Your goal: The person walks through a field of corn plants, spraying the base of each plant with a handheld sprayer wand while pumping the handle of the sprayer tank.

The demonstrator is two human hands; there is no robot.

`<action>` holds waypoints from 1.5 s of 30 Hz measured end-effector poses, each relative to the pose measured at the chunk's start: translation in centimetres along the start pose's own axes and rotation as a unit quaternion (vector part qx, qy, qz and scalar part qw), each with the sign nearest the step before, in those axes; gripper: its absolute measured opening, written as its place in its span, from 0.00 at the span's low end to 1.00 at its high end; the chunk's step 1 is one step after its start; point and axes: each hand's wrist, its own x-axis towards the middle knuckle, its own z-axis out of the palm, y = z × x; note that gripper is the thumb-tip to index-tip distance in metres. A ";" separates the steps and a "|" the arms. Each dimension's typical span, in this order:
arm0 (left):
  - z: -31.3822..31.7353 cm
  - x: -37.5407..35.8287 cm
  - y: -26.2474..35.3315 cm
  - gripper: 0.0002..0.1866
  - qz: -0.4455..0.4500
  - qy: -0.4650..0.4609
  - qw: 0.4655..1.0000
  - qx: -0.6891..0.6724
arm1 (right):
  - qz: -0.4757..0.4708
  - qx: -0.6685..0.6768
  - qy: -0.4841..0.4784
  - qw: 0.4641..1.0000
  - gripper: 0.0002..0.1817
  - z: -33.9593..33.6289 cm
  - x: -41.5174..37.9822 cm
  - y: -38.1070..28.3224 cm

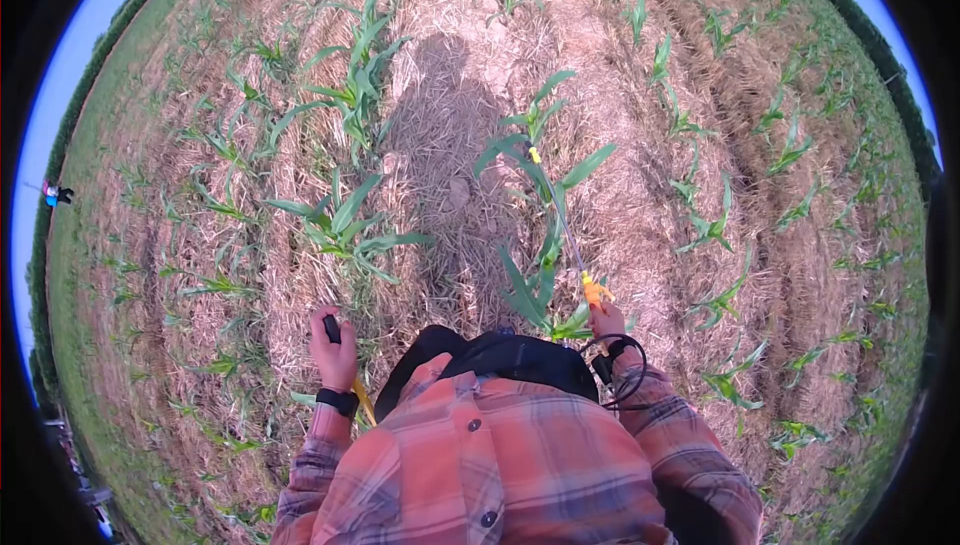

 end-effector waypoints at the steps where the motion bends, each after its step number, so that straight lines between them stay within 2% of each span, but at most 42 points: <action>1: 0.3 0.4 0.2 0.10 0.001 -0.001 1.000 -0.002 | 0.000 0.000 0.003 1.000 0.12 -0.6 0.0 -1.2; 3: 0.9 1.4 0.7 0.11 -0.005 0.006 1.000 -0.010 | 0.050 0.139 0.047 0.988 0.14 -1.0 0.3 -3.6; 4: 1.1 2.0 1.0 0.11 0.001 0.011 1.000 0.003 | 0.070 0.152 0.030 0.985 0.14 -1.5 1.3 -3.7; 8: 2.5 5.1 1.2 0.12 0.039 0.014 0.998 0.052 | 0.044 0.232 0.080 0.968 0.13 -1.2 3.5 -6.4; 10: 3.4 7.4 0.6 0.11 0.094 0.018 0.994 0.062 | 0.049 0.221 0.091 0.970 0.13 -0.5 4.6 -7.6; 11: 3.7 8.5 0.4 0.11 0.092 0.021 0.994 0.062 | 0.055 0.215 0.103 0.970 0.12 0.1 5.2 -8.2; 13: 4.7 11.1 0.1 0.11 0.026 -0.009 0.999 0.038 | 0.048 0.203 0.102 0.973 0.11 1.2 6.5 -9.2; 15: 5.9 13.8 -1.9 0.11 0.053 0.007 0.998 -0.016 | 0.052 0.140 0.108 0.983 0.11 2.5 8.2 -9.9; 17: 6.0 16.2 -1.9 0.11 -0.002 -0.014 1.000 -0.028 | 0.096 0.082 0.079 0.989 0.11 3.8 9.7 -10.7; 18: 5.7 17.3 -2.2 0.11 -0.034 -0.026 0.998 -0.049 | 0.085 0.089 0.062 0.990 0.11 4.8 10.3 -11.5; 19: 5.6 18.4 -2.5 0.11 -0.037 -0.022 0.998 -0.051 | 0.075 0.097 0.045 0.991 0.11 5.9 10.9 -12.3; 21: 5.2 20.8 -2.9 0.12 0.013 0.013 1.000 -0.024 | 0.059 0.081 0.022 0.995 0.11 8.1 12.0 -14.2; 23: 5.2 22.9 -3.6 0.12 0.001 0.015 1.000 -0.019 | 0.043 0.066 0.001 0.997 0.12 10.0 13.2 -16.5; 25: 5.0 25.0 -4.4 0.12 -0.009 0.007 0.999 -0.038 | 0.019 -0.089 -0.069 0.993 0.12 11.6 14.5 -18.6; 26: 5.1 25.9 -5.0 0.12 -0.010 0.010 0.999 -0.036 | 0.019 -0.089 -0.067 0.994 0.12 12.6 15.0 -19.4; 29: 5.2 28.5 -5.5 0.12 -0.033 -0.001 0.999 -0.009 | -0.067 -0.148 -0.125 0.979 0.13 15.2 16.2 -22.5; 30: 5.4 29.3 -4.6 0.12 -0.025 0.009 0.999 -0.026 | -0.097 -0.224 -0.132 0.961 0.14 15.7 16.8 -23.2; 31: 5.6 30.0 -4.9 0.12 -0.024 0.005 0.999 -0.026 | -0.094 -0.223 -0.131 0.961 0.14 16.2 16.7 -25.0; 33: 6.2 31.4 -5.1 0.12 -0.018 -0.002 1.000 -0.018 | -0.087 -0.240 -0.220 0.941 0.16 16.8 16.7 -28.4; 35: 6.5 32.7 -4.0 0.12 -0.025 -0.010 0.999 -0.022 | -0.098 -0.261 -0.237 0.931 0.16 17.2 18.1 -29.8; 38: 7.6 34.4 -3.3 0.12 -0.023 -0.009 0.999 -0.031 | -0.172 -0.311 -0.306 0.883 0.17 17.6 19.5 -33.0; 41: 8.9 36.1 -2.4 0.12 -0.033 -0.011 0.998 -0.054 | -0.208 -0.327 -0.343 0.856 0.18 18.2 23.1 -33.1; 43: 9.6 37.8 -2.0 0.11 -0.059 0.008 0.997 -0.057 | -0.212 -0.326 -0.346 0.854 0.18 18.0 25.8 -33.3; 45: 10.7 39.2 -1.1 0.11 -0.047 0.029 0.998 -0.033 | -0.240 -0.309 -0.320 0.863 0.18 17.9 28.8 -32.3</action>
